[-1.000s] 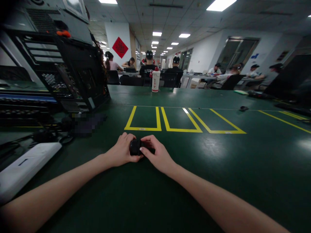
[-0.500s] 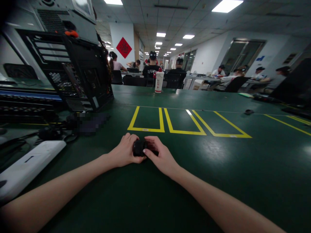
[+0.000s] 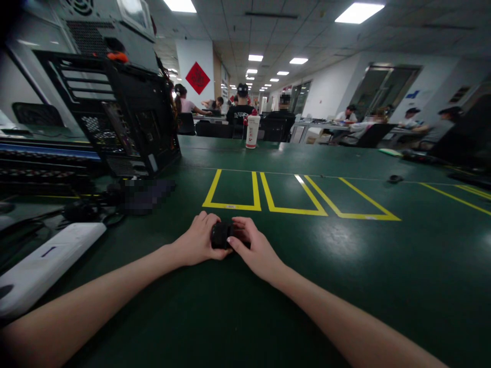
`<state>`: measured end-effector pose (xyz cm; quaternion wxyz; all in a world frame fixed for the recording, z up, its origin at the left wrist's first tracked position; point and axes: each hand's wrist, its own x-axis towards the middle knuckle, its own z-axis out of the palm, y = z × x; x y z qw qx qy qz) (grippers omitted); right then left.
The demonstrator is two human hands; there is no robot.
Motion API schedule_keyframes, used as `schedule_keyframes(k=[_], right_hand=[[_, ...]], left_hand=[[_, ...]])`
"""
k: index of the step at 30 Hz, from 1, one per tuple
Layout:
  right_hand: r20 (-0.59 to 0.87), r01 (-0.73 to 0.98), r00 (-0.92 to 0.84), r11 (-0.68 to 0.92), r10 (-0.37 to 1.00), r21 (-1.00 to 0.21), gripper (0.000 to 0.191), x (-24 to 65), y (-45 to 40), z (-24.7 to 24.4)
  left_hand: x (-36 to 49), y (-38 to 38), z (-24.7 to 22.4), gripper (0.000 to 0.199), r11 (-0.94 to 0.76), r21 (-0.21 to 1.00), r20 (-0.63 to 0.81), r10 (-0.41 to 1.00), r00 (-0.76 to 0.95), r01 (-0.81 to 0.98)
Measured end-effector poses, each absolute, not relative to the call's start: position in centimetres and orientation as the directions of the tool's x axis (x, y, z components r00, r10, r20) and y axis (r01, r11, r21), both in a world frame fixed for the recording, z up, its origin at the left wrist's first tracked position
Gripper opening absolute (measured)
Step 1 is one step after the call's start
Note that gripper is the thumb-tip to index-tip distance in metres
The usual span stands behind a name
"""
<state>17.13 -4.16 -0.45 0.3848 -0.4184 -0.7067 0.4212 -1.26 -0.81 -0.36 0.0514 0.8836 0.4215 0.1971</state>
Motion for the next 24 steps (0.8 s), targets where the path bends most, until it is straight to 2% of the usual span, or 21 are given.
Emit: schedule_keyframes(k=[6,11,17,21,24], right_hand=[[0.213,0.245,-0.427,0.339,0.879,-0.908,0.031,17.29,-4.52,-0.18],[0.214,0.232,-0.388,0.320,0.896,-0.919,0.021,17.16,-4.46,-0.18],[0.188,0.312,-0.378,0.316,0.907,-0.896,0.036,17.30,-4.35,-0.08],[0.246,0.264,-0.406,0.370,0.880,-0.891,0.030,17.32,-4.60,0.04],[0.250,0.233,-0.382,0.355,0.890,-0.906,0.021,17.24,-4.53,-0.20]], left_hand=[[-1.45,-0.97,0.05,0.052,-0.646,0.269,0.291,0.762,0.579,0.715],[-1.44,-0.89,-0.15,0.052,-0.644,0.278,0.291,0.763,0.576,0.713],[-1.39,-0.72,-0.51,0.052,-0.647,0.267,0.308,0.760,0.573,0.714],[-1.41,-0.79,-0.34,0.052,-0.654,0.258,0.304,0.754,0.583,0.711],[-1.33,-0.86,-0.21,0.052,-0.646,0.247,0.297,0.760,0.578,0.723]])
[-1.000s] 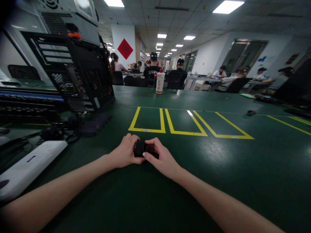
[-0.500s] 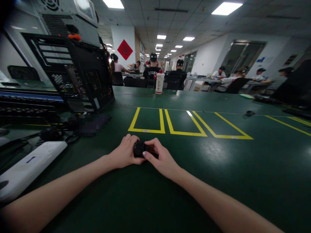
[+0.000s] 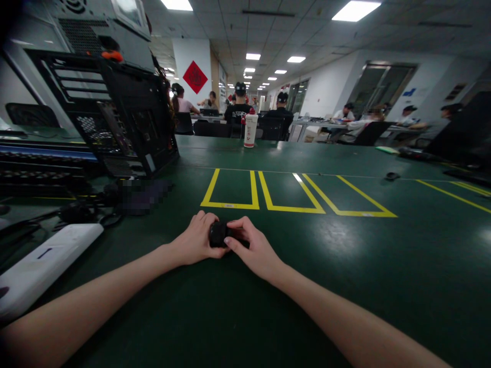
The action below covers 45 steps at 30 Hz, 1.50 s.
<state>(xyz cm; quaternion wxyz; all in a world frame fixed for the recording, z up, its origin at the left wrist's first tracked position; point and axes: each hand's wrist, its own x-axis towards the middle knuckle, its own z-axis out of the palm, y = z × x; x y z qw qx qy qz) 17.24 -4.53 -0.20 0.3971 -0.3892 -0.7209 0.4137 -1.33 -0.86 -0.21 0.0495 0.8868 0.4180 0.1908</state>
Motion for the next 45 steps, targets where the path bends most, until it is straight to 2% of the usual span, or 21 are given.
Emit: schedule_keyframes(k=[7,14,19,23,25,29,32,38,45], right_hand=[[0.201,0.307,-0.378,0.327,0.904,-0.894,0.036,17.3,-4.5,-0.1],[0.218,0.221,-0.382,0.318,0.898,-0.922,0.020,17.3,-4.6,-0.1],[0.222,0.292,-0.357,0.335,0.907,-0.896,0.035,17.1,-4.4,-0.2],[0.287,0.301,-0.358,0.401,0.889,-0.865,0.036,17.2,-4.6,-0.4],[0.324,0.294,-0.298,0.409,0.898,-0.864,0.036,17.4,-4.5,-0.5],[0.211,0.206,-0.215,0.256,0.954,-0.945,0.034,17.7,-4.1,-0.6],[0.113,0.132,-0.274,0.154,0.955,-0.979,0.035,17.6,-3.8,-0.3],[0.026,0.102,-0.350,0.066,0.936,-0.993,0.032,17.2,-3.3,0.7],[-0.120,0.087,-0.407,-0.092,0.905,-0.992,0.057,17.4,-3.2,1.3]], left_hand=[[-1.3,-0.8,-0.2,0.052,-0.647,0.251,0.290,0.760,0.581,0.720],[-1.3,-0.8,-0.2,0.053,-0.637,0.274,0.287,0.770,0.570,0.721],[-1.3,-0.8,-0.2,0.051,-0.637,0.263,0.291,0.768,0.570,0.724],[-1.3,-0.8,-0.2,0.052,-0.634,0.259,0.290,0.771,0.567,0.729],[-1.2,-0.9,-0.1,0.053,-0.627,0.262,0.287,0.777,0.561,0.734],[-1.2,-0.9,0.0,0.054,-0.620,0.281,0.283,0.783,0.554,0.733],[-1.1,-0.9,0.0,0.052,-0.616,0.274,0.282,0.786,0.551,0.739],[-1.0,-1.2,0.0,0.054,-0.652,0.212,0.322,0.750,0.578,0.728],[-0.8,-1.5,0.4,0.056,-0.659,0.136,0.348,0.731,0.587,0.740]])
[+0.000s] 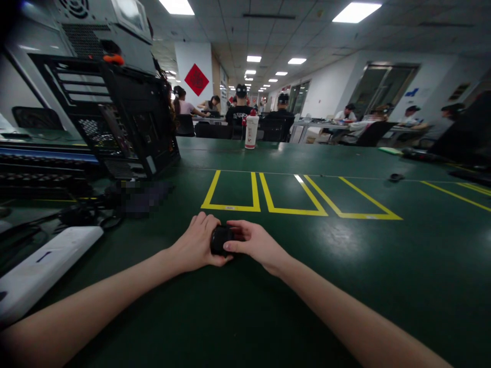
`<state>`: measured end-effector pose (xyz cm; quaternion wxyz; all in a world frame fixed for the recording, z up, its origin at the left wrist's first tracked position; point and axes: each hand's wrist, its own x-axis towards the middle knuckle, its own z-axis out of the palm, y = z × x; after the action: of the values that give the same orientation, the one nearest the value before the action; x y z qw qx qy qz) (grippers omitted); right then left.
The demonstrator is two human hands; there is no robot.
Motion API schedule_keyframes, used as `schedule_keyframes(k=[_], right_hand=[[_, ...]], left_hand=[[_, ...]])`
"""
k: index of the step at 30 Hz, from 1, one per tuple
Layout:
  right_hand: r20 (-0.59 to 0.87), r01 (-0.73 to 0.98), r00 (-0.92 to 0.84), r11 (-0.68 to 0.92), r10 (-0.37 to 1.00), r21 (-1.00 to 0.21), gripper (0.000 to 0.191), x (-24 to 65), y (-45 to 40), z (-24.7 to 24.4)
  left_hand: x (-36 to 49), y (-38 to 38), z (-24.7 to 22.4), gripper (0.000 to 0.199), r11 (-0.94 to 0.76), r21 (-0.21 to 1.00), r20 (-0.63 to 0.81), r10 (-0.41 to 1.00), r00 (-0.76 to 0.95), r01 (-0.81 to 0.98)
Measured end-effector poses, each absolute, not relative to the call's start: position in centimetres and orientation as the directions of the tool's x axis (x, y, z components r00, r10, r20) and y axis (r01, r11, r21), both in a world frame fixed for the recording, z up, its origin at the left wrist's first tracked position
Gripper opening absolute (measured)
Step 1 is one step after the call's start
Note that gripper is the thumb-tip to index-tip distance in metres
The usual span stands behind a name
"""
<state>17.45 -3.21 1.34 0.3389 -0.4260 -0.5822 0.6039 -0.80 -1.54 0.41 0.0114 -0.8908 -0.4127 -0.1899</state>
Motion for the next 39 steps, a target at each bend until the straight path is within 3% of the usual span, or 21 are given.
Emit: schedule_keyframes(k=[4,10,17,22,30,35,39], right_hand=[[-0.103,0.111,-0.409,-0.063,0.907,-0.992,0.061,17.3,-3.3,1.4],[-0.056,0.192,-0.366,0.017,0.929,-0.981,0.061,17.2,-3.5,1.3],[-0.004,0.269,-0.393,0.111,0.920,-0.957,0.060,17.1,-3.7,1.8],[0.010,0.267,-0.405,0.128,0.914,-0.955,0.058,17.1,-3.7,1.8],[0.010,0.285,-0.408,0.138,0.913,-0.949,0.048,17.2,-3.6,1.7],[0.000,0.228,-0.384,0.095,0.923,-0.969,0.061,17.1,-3.7,1.4],[0.013,0.150,-0.362,0.072,0.932,-0.986,0.061,17.0,-4.0,1.1]], left_hand=[[-0.7,-1.7,0.7,0.061,-0.661,0.109,0.354,0.724,0.592,0.743],[-0.9,-1.7,1.0,0.088,-0.626,-0.031,0.389,0.711,0.586,0.779],[-1.2,-1.9,1.2,0.096,-0.706,0.088,0.341,0.684,0.645,0.703],[-1.3,-2.4,1.3,0.089,-0.717,0.120,0.329,0.682,0.653,0.687],[-0.9,-2.3,2.0,0.077,-0.782,0.027,0.320,0.597,0.736,0.623],[-1.1,-2.1,1.5,0.071,-0.786,0.085,0.377,0.594,0.711,0.612],[-1.3,-2.1,1.1,0.068,-0.845,0.125,0.396,0.523,0.755,0.519]])
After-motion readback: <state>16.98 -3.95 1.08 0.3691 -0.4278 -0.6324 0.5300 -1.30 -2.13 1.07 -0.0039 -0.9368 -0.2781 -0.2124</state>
